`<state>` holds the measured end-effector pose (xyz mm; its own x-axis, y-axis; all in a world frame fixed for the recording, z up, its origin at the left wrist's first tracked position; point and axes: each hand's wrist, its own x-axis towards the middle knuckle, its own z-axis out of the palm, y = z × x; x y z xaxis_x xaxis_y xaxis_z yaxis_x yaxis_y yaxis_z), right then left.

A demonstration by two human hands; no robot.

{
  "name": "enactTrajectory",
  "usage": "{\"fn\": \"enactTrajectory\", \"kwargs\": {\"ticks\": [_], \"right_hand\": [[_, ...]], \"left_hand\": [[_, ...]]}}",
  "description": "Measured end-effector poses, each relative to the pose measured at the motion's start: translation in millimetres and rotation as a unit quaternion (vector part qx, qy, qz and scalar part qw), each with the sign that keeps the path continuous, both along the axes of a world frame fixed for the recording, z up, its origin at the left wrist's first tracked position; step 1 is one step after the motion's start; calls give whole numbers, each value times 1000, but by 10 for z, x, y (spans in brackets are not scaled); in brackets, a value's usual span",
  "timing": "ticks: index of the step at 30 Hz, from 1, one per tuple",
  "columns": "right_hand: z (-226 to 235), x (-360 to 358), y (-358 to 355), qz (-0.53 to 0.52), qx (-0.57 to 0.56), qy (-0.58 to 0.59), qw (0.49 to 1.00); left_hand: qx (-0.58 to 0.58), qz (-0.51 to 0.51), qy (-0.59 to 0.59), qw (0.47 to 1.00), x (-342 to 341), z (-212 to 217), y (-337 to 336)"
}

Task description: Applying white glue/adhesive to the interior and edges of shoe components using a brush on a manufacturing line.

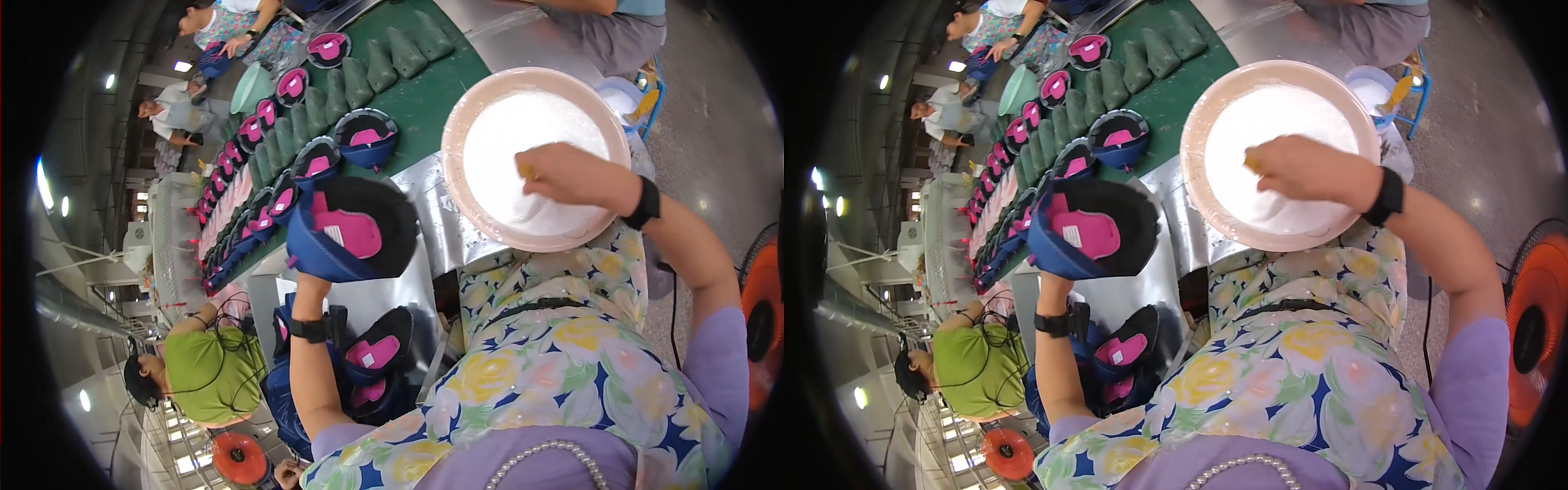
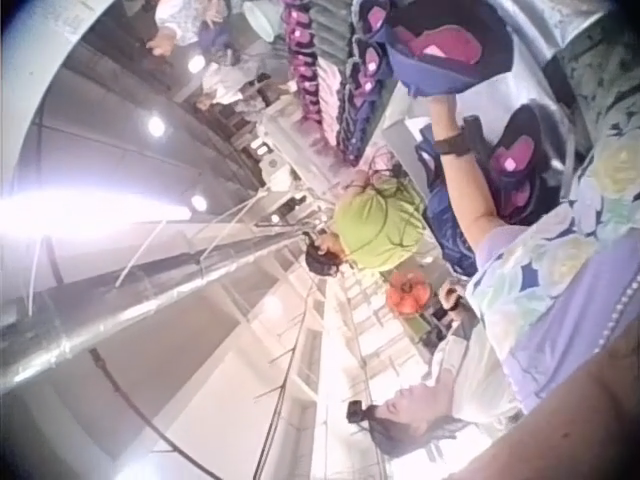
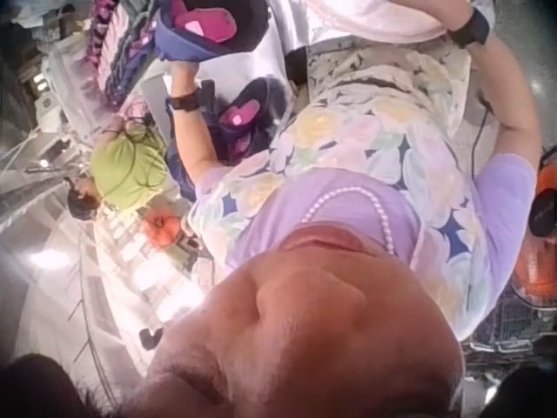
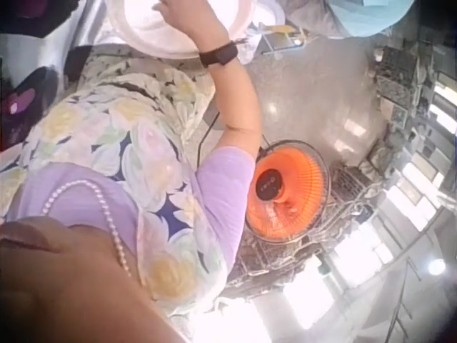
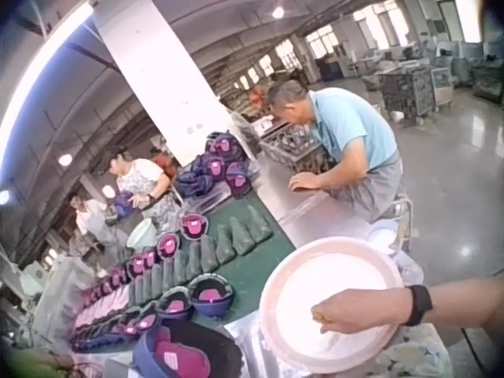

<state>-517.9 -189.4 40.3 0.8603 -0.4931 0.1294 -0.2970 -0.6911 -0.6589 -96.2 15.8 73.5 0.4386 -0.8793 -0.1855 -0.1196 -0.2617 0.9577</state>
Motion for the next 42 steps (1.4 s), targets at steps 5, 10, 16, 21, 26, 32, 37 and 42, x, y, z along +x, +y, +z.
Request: {"fn": "enactTrajectory", "kwargs": {"ticks": [5, 10, 16, 21, 26, 32, 37, 42], "right_hand": [[427, -229, -272, -106, 37, -142, 984], [866, -81, -284, -41, 71, -269, 960], [810, -294, -211, -153, -7, -247, 957], [594, -262, -1, -262, 87, -291, 916], [377, -83, 141, -307, 304, -325, 841], [328, 24, 298, -241, 396, -348, 815], [395, -17, 90, -307, 243, -379, 839], [351, 70, 189, -211, 367, -332, 843]], "left_hand": [[-16, -67, 331, 941, -101, 175, -410], [8, -183, 399, 898, -560, 141, -991], [-100, -151, 348, 920, -977, -50, -1169], [-191, -47, 272, 942, -1438, -128, -1073], [-287, -41, 217, 932, -1586, -267, -1056], [-321, 86, 21, 943, -1425, -413, -1074], [-330, 7, -235, 914, -1452, -238, -975], [-429, -52, -495, 753, -1772, 188, -1181]]}}
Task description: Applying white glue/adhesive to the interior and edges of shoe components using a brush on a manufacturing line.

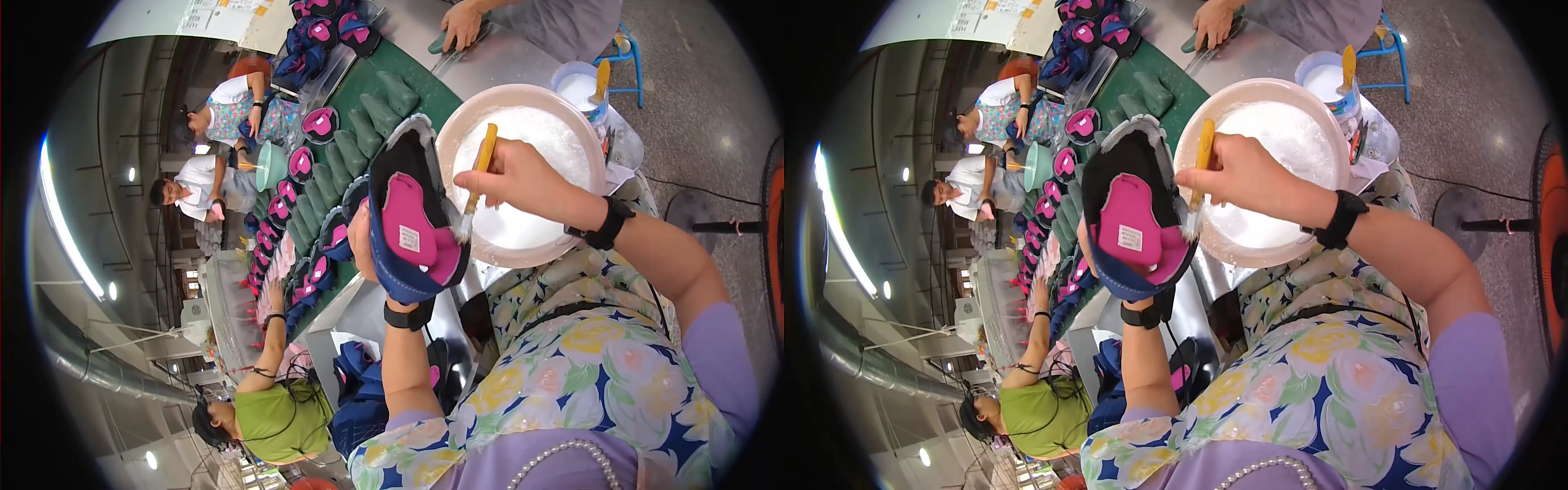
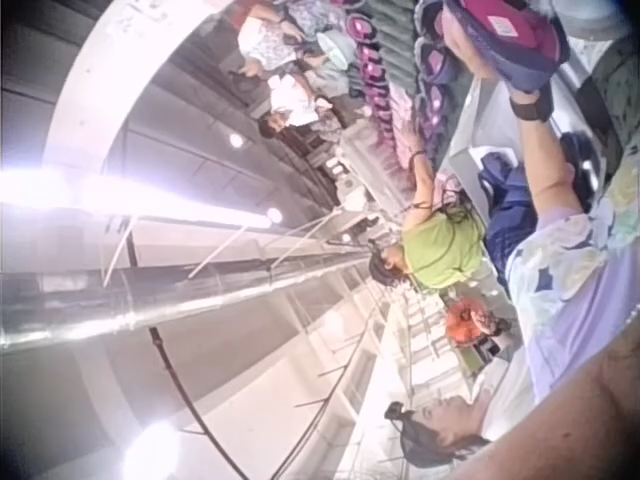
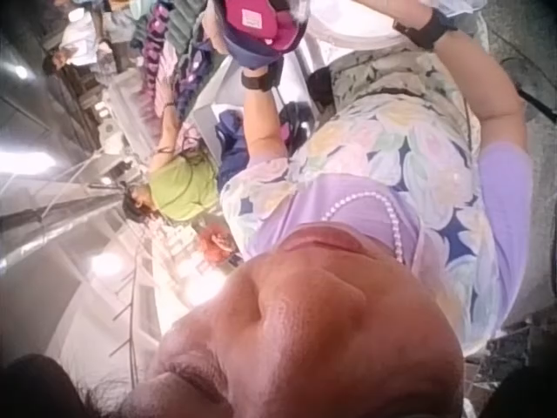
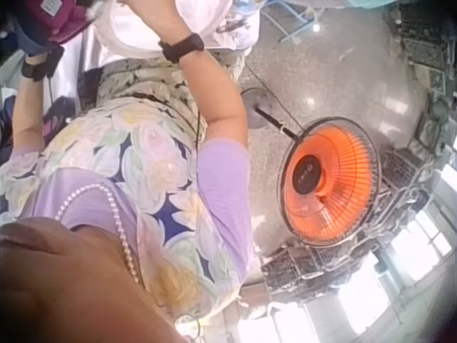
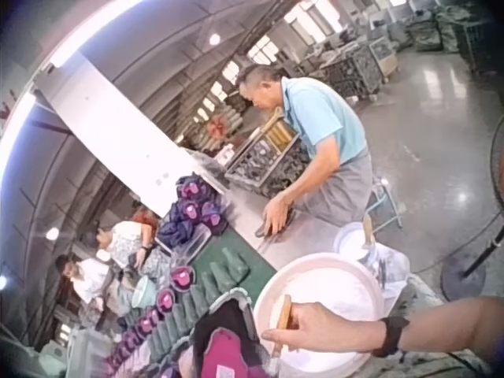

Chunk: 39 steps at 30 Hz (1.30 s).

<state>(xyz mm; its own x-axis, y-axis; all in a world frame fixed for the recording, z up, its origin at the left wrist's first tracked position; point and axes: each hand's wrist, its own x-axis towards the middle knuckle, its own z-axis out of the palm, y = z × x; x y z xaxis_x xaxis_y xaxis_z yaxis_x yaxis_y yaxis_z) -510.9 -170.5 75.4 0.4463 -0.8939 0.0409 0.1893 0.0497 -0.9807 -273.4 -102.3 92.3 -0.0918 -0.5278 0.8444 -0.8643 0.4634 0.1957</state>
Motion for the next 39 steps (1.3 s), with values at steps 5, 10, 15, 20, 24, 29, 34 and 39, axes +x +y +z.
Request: {"fn": "enactTrajectory", "kwargs": {"ticks": [5, 10, 15, 20, 24, 29, 34, 39], "right_hand": [[146, -83, 155, 60, 32, -9, 998], [109, -174, 38, -61, -102, -97, 988], [69, -240, -12, -50, -266, -9, 963], [208, -11, 66, -17, -498, -82, 863], [167, 204, -31, -30, -563, 11, 826], [101, 167, -138, 11, -461, 102, 882], [19, 124, -227, 15, -366, 189, 911], [-43, -88, -311, 168, -234, 266, 920]], "left_hand": [[-36, -15, -58, 998, 91, 47, -112], [314, -48, 435, 843, 682, -320, 119], [360, -129, 665, 642, 498, -468, 337], [385, -154, 666, 620, 204, -659, 691], [389, -168, 669, 611, 42, -753, 557], [391, -179, 676, 599, 50, -706, 435], [397, -192, 684, 581, 22, -687, 410], [403, -200, 693, 563, 293, -463, 424]]}}
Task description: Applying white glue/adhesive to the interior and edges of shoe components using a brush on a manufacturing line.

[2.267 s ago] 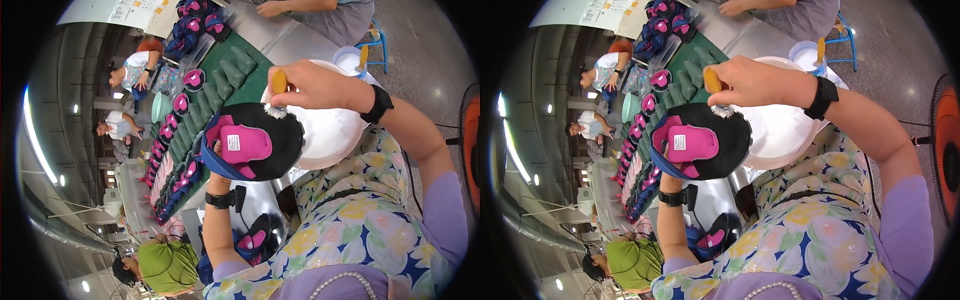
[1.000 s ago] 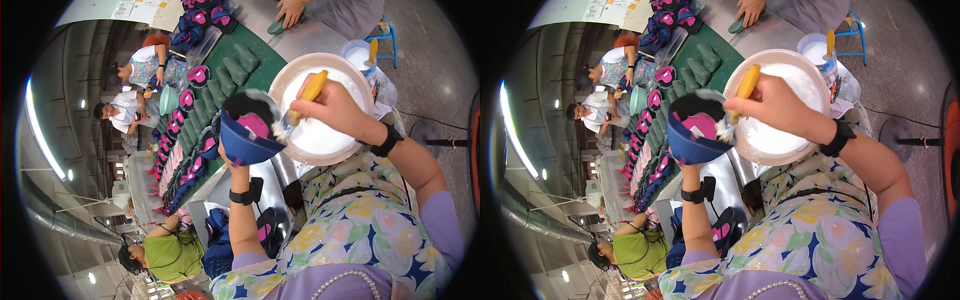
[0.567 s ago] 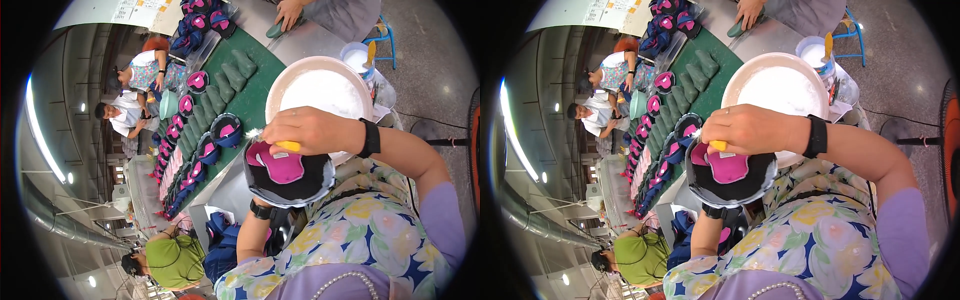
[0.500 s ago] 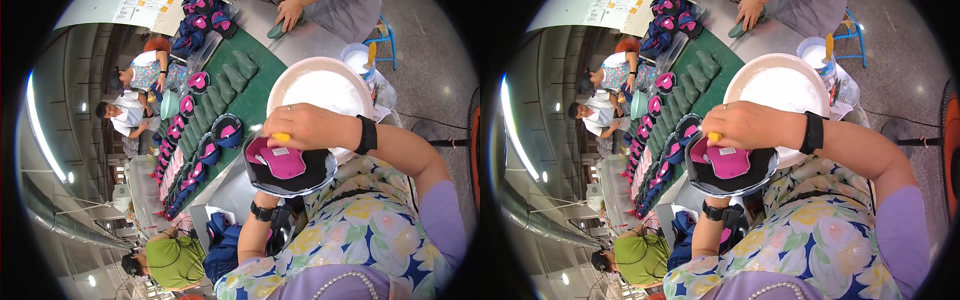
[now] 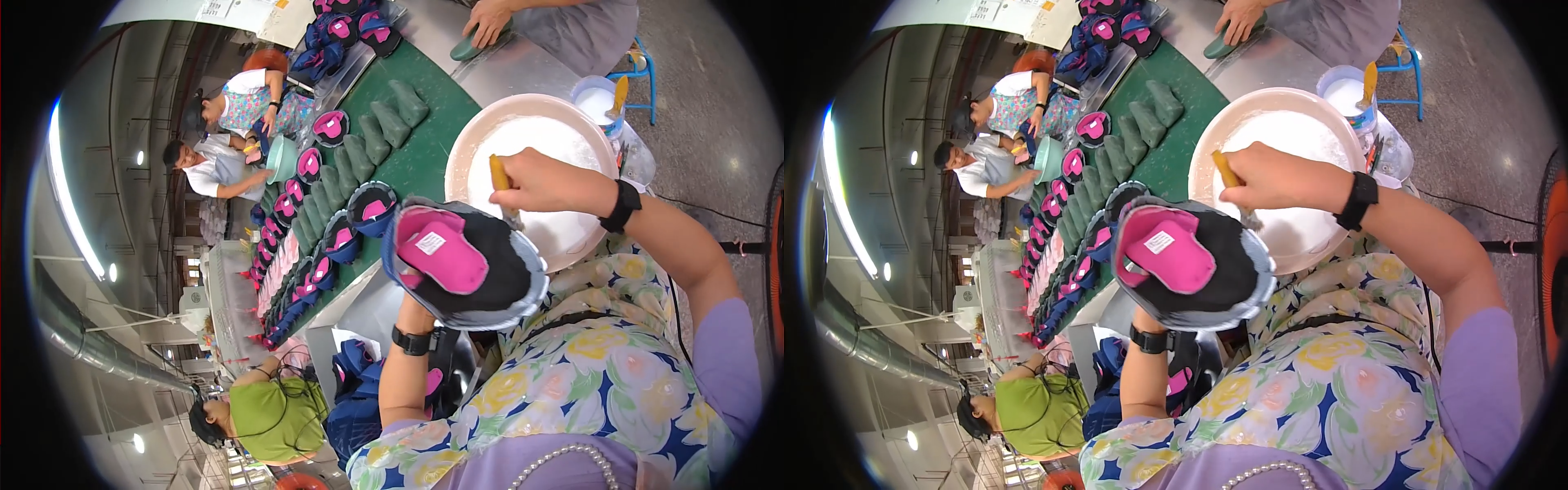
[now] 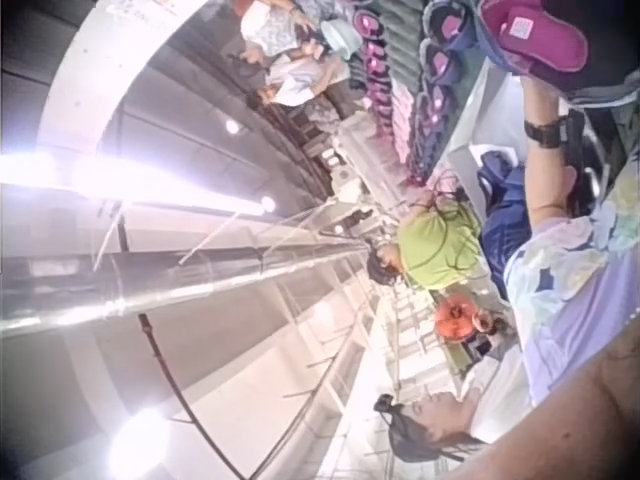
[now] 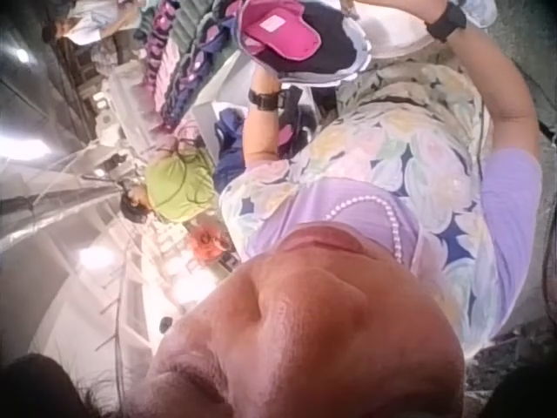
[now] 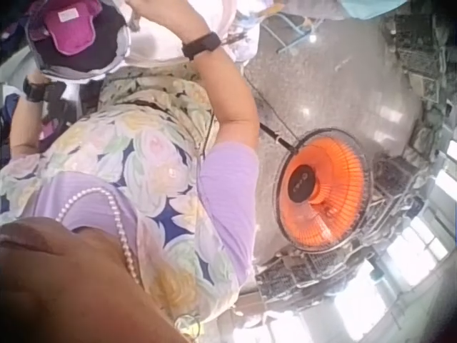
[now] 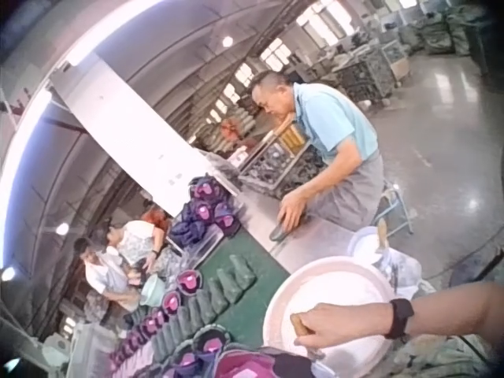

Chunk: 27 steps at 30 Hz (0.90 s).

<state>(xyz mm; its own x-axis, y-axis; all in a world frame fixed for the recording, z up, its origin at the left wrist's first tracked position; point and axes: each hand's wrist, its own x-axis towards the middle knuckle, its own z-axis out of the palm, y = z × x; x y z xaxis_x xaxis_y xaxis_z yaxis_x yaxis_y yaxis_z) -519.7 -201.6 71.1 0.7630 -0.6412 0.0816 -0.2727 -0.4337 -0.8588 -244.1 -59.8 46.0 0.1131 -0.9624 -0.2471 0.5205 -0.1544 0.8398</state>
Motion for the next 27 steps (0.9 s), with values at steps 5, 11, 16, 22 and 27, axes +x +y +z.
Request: {"fn": "enactTrajectory", "kwargs": {"ticks": [5, 11, 16, 22, 27], "right_hand": [[-314, -121, -42, -82, -135, -22, 987], [-25, -181, -13, -139, -100, -128, 977], [90, 50, 72, -103, -90, -232, 963], [228, -235, 70, -31, -30, -89, 995], [168, -178, 119, -49, -111, -232, 965]], "left_hand": [[12, -11, 18, 1000, 83, 141, -270], [29, -46, 40, 998, 78, 206, -177], [41, -84, 55, 994, -95, 172, -279], [36, -73, 45, 996, -45, 203, -173], [11, -59, 0, 998, -15, 214, -55]]}}
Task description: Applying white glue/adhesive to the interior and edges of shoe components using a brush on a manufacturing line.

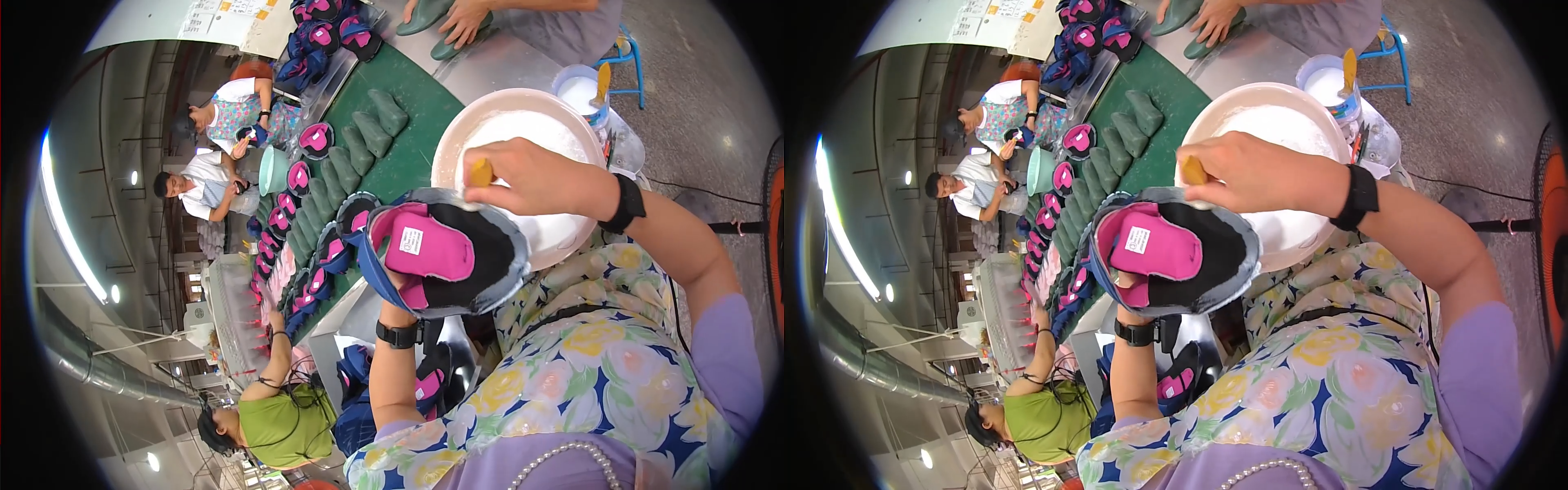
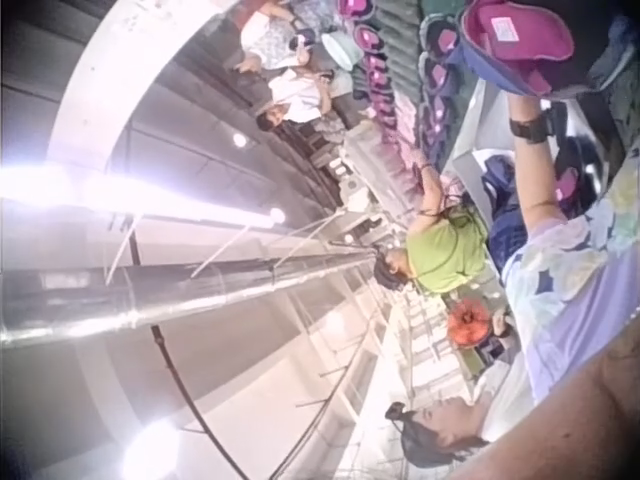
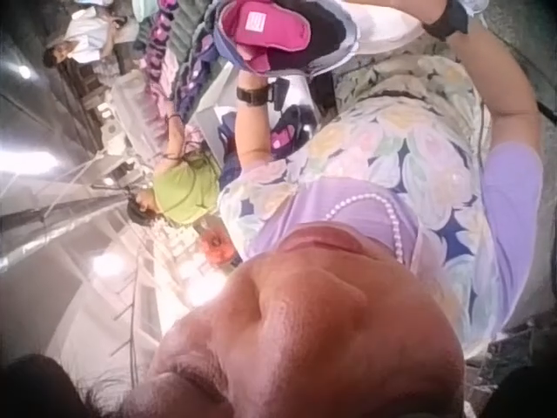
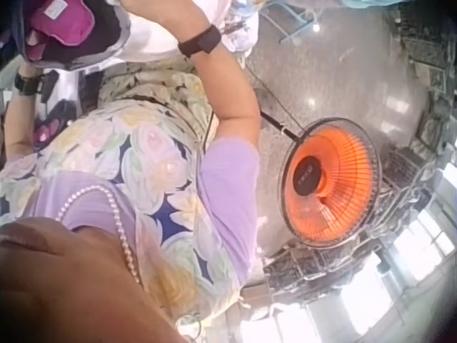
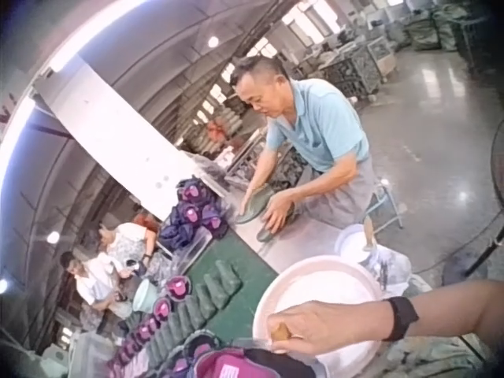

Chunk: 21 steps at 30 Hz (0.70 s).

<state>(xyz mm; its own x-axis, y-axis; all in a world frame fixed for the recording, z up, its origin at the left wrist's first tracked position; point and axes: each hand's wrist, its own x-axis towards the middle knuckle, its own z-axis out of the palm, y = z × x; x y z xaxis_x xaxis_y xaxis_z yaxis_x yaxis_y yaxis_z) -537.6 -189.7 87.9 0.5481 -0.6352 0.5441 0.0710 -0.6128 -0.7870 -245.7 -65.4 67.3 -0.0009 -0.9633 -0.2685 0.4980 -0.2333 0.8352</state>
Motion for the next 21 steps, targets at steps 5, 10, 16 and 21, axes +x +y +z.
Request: {"fn": "enactTrajectory", "kwargs": {"ticks": [5, 10, 16, 21], "right_hand": [[-90, -187, 88, -12, 52, 51, 997], [29, -199, 321, -58, 116, -50, 990], [-83, 115, 577, 18, 132, -172, 976], [-203, 40, 425, -7, 6, -55, 998]], "left_hand": [[-24, 73, -47, 996, 133, -75, 42], [-37, 134, -96, 986, 312, -89, -129], [-72, 147, -143, 976, 308, -136, -49], [-98, 170, -183, 963, 328, -167, 137]]}}
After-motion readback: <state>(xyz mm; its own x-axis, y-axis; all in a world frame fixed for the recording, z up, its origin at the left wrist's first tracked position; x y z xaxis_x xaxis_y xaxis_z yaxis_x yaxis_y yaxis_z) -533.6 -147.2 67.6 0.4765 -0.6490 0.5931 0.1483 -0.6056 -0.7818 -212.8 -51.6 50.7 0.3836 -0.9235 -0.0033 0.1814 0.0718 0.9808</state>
